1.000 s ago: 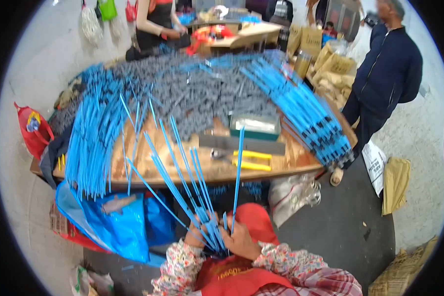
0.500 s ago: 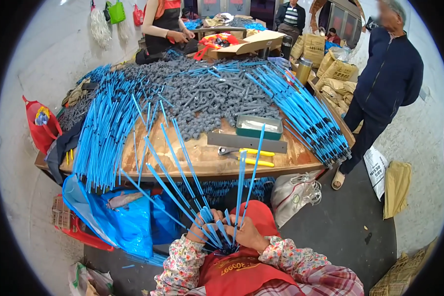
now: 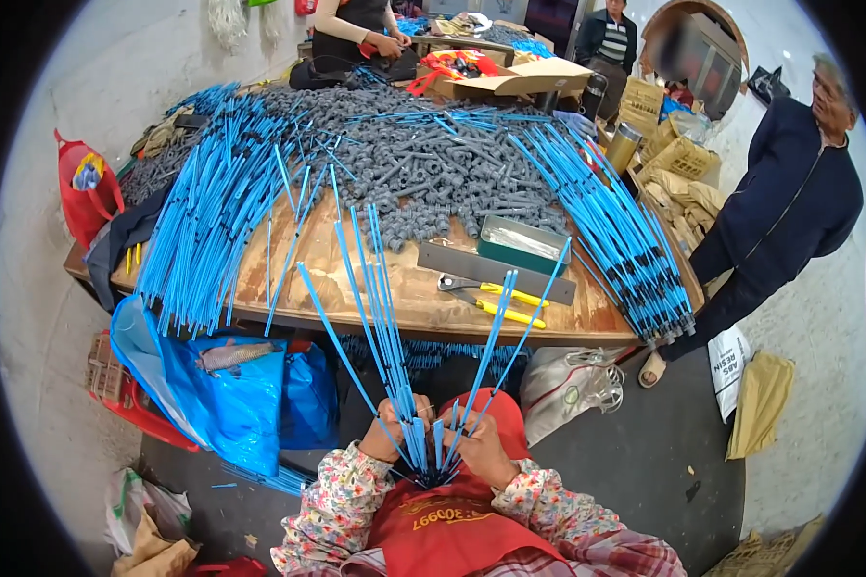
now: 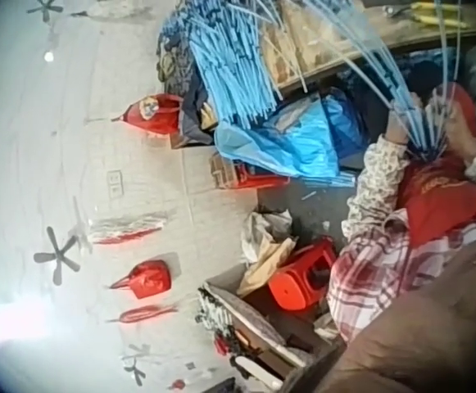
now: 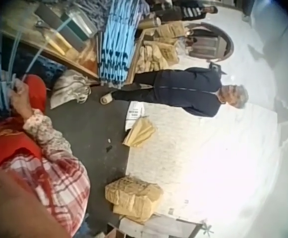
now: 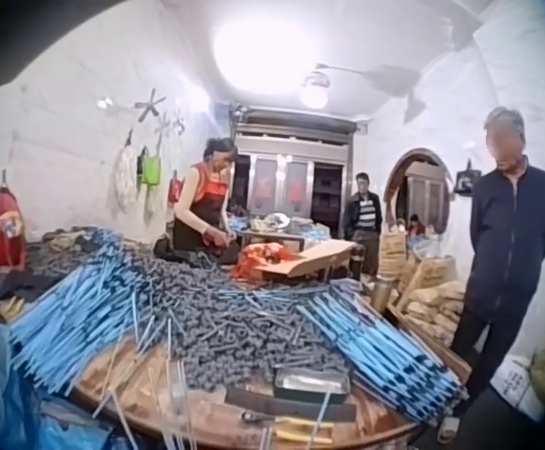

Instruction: Connect individual blue wires into a circular multi-pin connector at a factory assembly station.

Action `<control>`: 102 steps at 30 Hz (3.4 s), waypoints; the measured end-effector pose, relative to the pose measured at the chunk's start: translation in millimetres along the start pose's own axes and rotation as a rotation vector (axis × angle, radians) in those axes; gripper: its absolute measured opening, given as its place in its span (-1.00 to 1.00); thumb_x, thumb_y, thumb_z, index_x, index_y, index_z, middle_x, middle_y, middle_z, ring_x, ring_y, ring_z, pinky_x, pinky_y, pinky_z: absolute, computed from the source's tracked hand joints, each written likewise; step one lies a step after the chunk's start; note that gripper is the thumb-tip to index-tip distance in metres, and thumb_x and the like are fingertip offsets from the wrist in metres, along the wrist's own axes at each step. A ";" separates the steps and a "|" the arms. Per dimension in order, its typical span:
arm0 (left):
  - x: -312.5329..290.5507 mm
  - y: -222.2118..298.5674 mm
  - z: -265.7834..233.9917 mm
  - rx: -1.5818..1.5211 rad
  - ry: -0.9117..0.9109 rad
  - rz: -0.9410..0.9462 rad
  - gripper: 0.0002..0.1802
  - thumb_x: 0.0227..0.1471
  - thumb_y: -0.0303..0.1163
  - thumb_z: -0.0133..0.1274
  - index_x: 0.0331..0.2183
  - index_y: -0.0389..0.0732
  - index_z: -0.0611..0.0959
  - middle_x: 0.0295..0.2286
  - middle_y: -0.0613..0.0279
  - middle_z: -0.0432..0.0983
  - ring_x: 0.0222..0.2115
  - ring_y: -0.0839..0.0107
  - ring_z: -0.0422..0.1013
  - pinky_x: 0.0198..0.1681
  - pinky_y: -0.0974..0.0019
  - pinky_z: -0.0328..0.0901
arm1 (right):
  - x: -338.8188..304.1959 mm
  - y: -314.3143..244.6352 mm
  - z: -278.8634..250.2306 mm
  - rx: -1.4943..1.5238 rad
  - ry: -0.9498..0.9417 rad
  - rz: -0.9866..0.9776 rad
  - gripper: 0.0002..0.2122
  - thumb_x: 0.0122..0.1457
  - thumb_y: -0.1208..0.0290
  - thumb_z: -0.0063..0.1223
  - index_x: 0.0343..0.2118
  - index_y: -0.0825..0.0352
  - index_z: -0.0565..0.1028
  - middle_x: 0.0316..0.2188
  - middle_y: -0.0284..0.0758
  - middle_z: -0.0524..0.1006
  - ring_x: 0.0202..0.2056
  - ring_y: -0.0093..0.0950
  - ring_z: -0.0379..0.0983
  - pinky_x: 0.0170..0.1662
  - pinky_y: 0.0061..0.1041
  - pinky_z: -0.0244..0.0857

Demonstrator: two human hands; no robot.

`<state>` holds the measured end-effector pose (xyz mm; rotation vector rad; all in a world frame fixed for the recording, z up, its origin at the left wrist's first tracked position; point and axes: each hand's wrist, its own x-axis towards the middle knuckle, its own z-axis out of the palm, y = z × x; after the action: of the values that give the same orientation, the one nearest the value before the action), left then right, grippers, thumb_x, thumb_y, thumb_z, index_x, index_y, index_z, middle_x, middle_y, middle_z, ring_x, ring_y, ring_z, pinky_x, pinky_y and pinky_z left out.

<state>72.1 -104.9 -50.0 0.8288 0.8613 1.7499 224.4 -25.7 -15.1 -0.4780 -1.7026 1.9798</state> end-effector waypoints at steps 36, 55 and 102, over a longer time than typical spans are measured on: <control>-6.6 12.9 -4.0 0.042 0.252 -0.061 -0.72 -0.01 -0.27 0.07 -0.58 -0.20 0.40 -0.54 0.30 0.34 -0.53 0.48 0.26 -0.47 0.41 0.17 | 18.0 6.4 7.4 -0.383 0.037 -0.329 -0.81 0.19 0.37 -0.05 -0.37 0.42 0.46 -0.46 -0.28 0.40 -0.41 -0.47 0.34 -0.34 -0.54 0.23; -7.4 11.3 -12.5 0.071 0.416 0.084 -0.68 -0.02 -0.22 0.08 -0.61 -0.22 0.42 -0.65 0.20 0.38 -0.64 0.36 0.36 -0.56 0.36 0.28 | 20.4 9.5 0.9 -0.263 0.034 -0.178 -0.66 0.22 0.20 -0.08 -0.12 0.40 0.45 -0.44 -0.35 0.39 -0.43 -0.59 0.30 -0.37 -0.61 0.18; -15.2 19.9 -40.4 -0.021 0.554 0.044 -0.58 0.04 -0.05 0.05 -0.58 -0.20 0.41 -0.63 0.21 0.39 -0.62 0.38 0.36 -0.57 0.36 0.28 | 308.4 -122.9 -44.9 -1.472 0.093 -0.604 -0.88 -0.06 0.41 0.01 -0.53 0.33 0.53 -0.55 -0.14 0.52 -0.47 -0.20 0.48 -0.41 -0.27 0.34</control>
<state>33.4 -131.8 -56.2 0.3438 1.1841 2.0618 11.7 199.0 113.2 -0.3838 -2.5546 0.0587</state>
